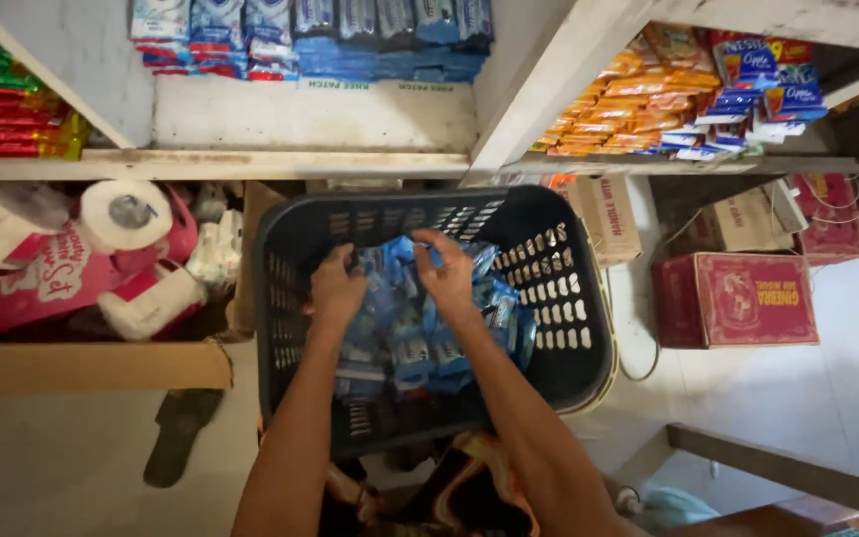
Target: The person sits in front of a shelf and repeatedly picks up blue and white detergent packets from a black plastic basket. They place the packets onto the shelf, arranging them in neat rows alongside other similar packets.
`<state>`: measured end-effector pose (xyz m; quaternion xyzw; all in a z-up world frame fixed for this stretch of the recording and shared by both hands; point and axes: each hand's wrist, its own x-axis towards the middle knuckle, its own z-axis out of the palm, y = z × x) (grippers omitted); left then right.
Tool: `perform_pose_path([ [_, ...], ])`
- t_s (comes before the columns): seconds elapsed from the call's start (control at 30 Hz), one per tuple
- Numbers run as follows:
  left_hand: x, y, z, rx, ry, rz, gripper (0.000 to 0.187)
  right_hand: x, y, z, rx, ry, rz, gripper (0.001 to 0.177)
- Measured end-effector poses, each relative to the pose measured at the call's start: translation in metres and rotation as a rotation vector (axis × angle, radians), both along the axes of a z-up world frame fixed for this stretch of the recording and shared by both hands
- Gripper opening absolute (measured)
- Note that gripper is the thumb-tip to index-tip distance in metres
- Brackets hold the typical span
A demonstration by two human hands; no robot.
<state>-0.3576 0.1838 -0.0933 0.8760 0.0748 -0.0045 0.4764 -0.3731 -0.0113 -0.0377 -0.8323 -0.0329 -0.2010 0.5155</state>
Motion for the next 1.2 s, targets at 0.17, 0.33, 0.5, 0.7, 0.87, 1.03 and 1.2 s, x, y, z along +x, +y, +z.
perform_pose_path([
  [0.17, 0.017, 0.007, -0.072, 0.099, 0.105, 0.078, 0.031, -0.018, -0.025, -0.045, -0.103, 0.183, -0.032, 0.018],
  [0.33, 0.026, 0.005, -0.092, 0.157, -0.017, 0.031, 0.028, -0.014, -0.037, -0.054, -0.06, 0.21, 0.083, 0.016],
  [0.5, -0.002, -0.021, -0.065, 0.308, 0.202, -0.259, 0.032, -0.013, -0.028, -0.052, -0.118, 0.278, 0.106, 0.012],
  [0.7, -0.04, -0.027, 0.014, 0.279, 0.433, -0.458, 0.05, -0.016, -0.02, -0.031, -0.182, 0.255, 0.155, 0.012],
  [0.87, -0.028, -0.018, 0.04, 0.265, 0.51, -0.347, 0.056, -0.011, -0.015, -0.024, -0.18, 0.273, 0.163, 0.012],
  [1.03, -0.016, -0.013, -0.086, 0.097, 0.429, -0.118, 0.042, -0.014, -0.015, -0.015, -0.102, 0.243, 0.146, 0.013],
  [1.2, -0.005, -0.016, -0.047, -0.093, 0.3, -0.103, 0.017, -0.01, -0.018, -0.028, 0.112, 0.251, 0.087, 0.012],
])
